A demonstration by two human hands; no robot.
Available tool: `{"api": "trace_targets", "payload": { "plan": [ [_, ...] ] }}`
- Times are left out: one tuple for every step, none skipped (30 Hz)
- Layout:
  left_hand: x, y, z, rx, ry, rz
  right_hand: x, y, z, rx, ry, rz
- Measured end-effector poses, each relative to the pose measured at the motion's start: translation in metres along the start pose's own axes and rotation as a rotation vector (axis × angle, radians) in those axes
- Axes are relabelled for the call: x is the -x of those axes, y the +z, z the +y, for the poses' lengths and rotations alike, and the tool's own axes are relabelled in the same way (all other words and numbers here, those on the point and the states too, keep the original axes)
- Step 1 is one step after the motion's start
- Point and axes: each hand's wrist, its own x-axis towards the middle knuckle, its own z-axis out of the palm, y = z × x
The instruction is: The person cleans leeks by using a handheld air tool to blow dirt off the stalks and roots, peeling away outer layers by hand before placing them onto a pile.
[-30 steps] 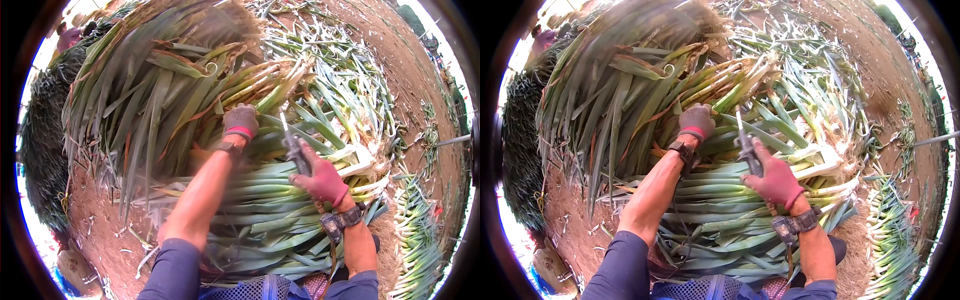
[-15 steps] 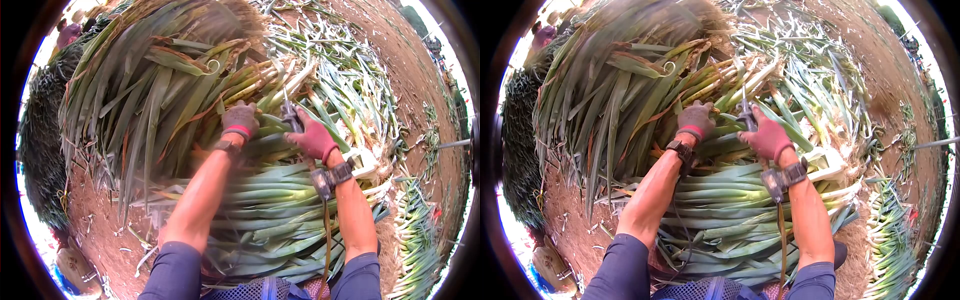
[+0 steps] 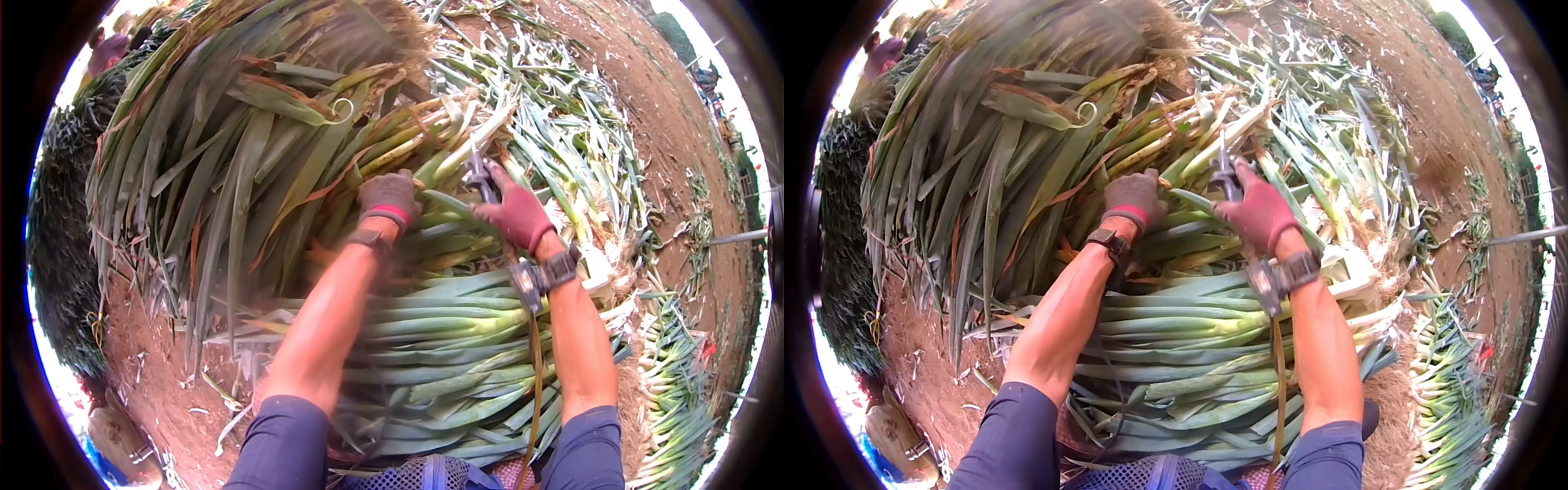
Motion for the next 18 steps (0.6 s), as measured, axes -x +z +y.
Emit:
{"api": "trace_targets", "payload": {
  "plan": [
    [-0.001,-0.002,0.001,0.028,-0.028,-0.062,0.015,-0.004,-0.003,-0.012,0.056,-0.080],
    [0.000,-0.002,0.003,0.027,-0.022,-0.063,0.030,-0.004,-0.002,-0.022,-0.004,-0.114],
    [-0.001,-0.001,0.003,0.022,-0.008,-0.087,0.049,-0.003,-0.003,-0.005,-0.028,-0.115],
    [0.000,0.000,0.004,0.018,0.005,-0.111,0.070,-0.004,-0.005,0.012,-0.052,-0.116],
    [0.004,-0.002,0.006,0.018,0.008,-0.109,0.090,-0.003,-0.006,-0.041,-0.102,-0.109],
    [0.012,-0.003,0.008,0.026,0.024,-0.098,0.108,-0.003,-0.008,-0.095,-0.154,-0.103],
    [0.020,-0.004,0.009,0.031,0.039,-0.088,0.126,-0.015,-0.022,-0.118,-0.025,-0.240],
    [0.027,-0.005,0.011,0.025,0.040,-0.087,0.141,-0.016,-0.021,-0.123,-0.026,-0.237],
    [0.035,-0.006,0.013,0.005,0.057,-0.103,0.156,-0.016,-0.018,-0.133,-0.089,-0.198],
    [0.043,-0.005,0.014,-0.013,0.072,-0.120,0.167,-0.019,-0.018,-0.142,-0.154,-0.160],
    [0.047,0.000,0.011,0.015,0.115,-0.144,0.177,-0.029,-0.023,-0.168,-0.023,-0.225],
    [0.055,0.003,0.014,0.011,0.114,-0.143,0.185,-0.035,-0.025,-0.171,-0.024,-0.224],
    [0.063,0.007,0.017,-0.004,0.146,-0.158,0.193,-0.041,-0.024,-0.200,-0.014,-0.208],
    [0.071,0.010,0.021,-0.020,0.177,-0.173,0.201,-0.044,-0.020,-0.229,-0.005,-0.192],
    [0.077,0.013,0.025,-0.001,0.191,-0.198,0.209,-0.042,-0.014,-0.209,-0.077,-0.173],
    [0.084,0.017,0.027,-0.006,0.191,-0.203,0.216,-0.042,-0.011,-0.215,-0.075,-0.174],
    [0.091,0.021,0.030,0.003,0.224,-0.213,0.223,-0.044,-0.011,-0.198,-0.077,-0.195],
    [0.098,0.020,0.034,0.014,0.255,-0.222,0.227,-0.046,-0.011,-0.180,-0.081,-0.217]
  ]
}}
